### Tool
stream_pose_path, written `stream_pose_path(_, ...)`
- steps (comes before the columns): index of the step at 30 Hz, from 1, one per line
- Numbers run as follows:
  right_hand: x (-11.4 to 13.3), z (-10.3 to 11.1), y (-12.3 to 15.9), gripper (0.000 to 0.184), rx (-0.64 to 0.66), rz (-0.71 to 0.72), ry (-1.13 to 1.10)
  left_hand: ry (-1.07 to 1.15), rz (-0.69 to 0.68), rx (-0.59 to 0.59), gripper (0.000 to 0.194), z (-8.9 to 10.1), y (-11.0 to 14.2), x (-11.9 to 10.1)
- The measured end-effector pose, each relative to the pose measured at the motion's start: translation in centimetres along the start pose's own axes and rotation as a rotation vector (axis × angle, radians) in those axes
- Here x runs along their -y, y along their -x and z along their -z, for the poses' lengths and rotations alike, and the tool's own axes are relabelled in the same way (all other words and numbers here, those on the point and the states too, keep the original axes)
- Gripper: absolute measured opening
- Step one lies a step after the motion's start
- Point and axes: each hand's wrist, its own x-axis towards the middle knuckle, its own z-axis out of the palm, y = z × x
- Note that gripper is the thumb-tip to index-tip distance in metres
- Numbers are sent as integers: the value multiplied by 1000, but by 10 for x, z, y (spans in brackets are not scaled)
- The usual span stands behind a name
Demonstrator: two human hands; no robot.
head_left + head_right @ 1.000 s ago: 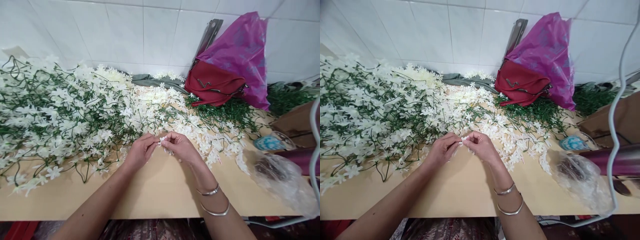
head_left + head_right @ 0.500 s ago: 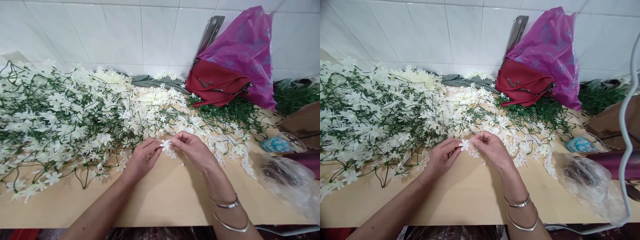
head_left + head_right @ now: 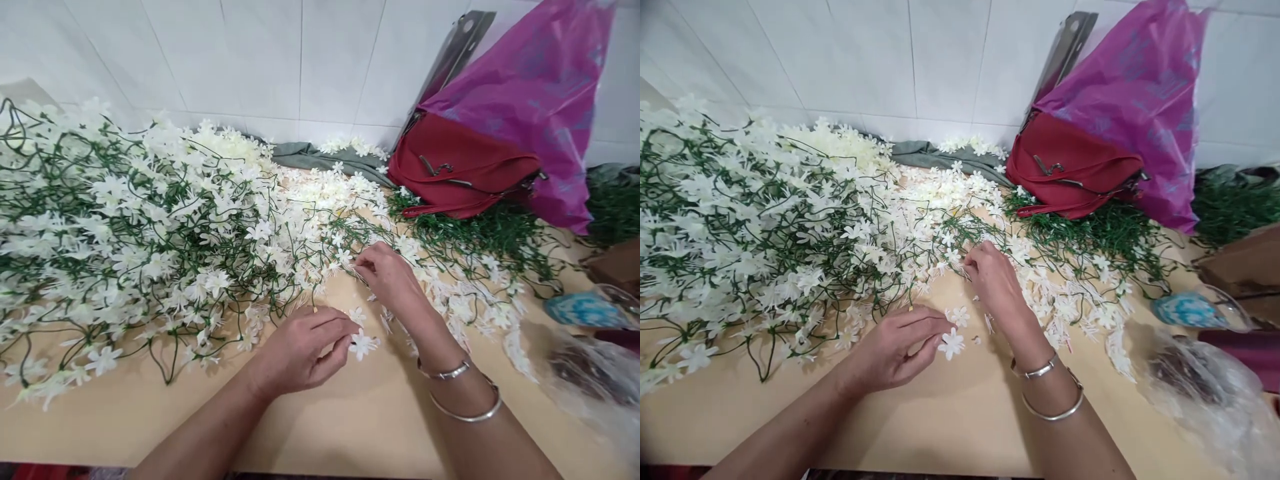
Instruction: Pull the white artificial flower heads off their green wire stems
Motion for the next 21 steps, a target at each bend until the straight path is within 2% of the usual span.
stream_pose_path(2,-4,0,2,15,-39,19,-25,20,10,8,20,-2,-1,0)
stream_pose_path(5,-7,1,4,13,-166,33,-107,-8,21,35,12,-4,-3,0)
stream_pose_path(7,-4,3,4,13,-250,44,-159,-36,31,67,9,-3,-5,-1)
stream_pose_path(9,1,4,4,11,-277,41,-236,-40,39,79,10,-2,-6,-3)
stream_pose_path(13,7,4,5,7,-277,11,-331,-17,70,0,9,-3,-5,-1)
stream_pose_path(16,3,0,4,6,-284,-11,-343,-119,118,-87,8,-8,-3,6)
stream_pose_path(21,-3,-5,2,4,-328,-37,-390,-153,180,-128,6,-14,-2,15)
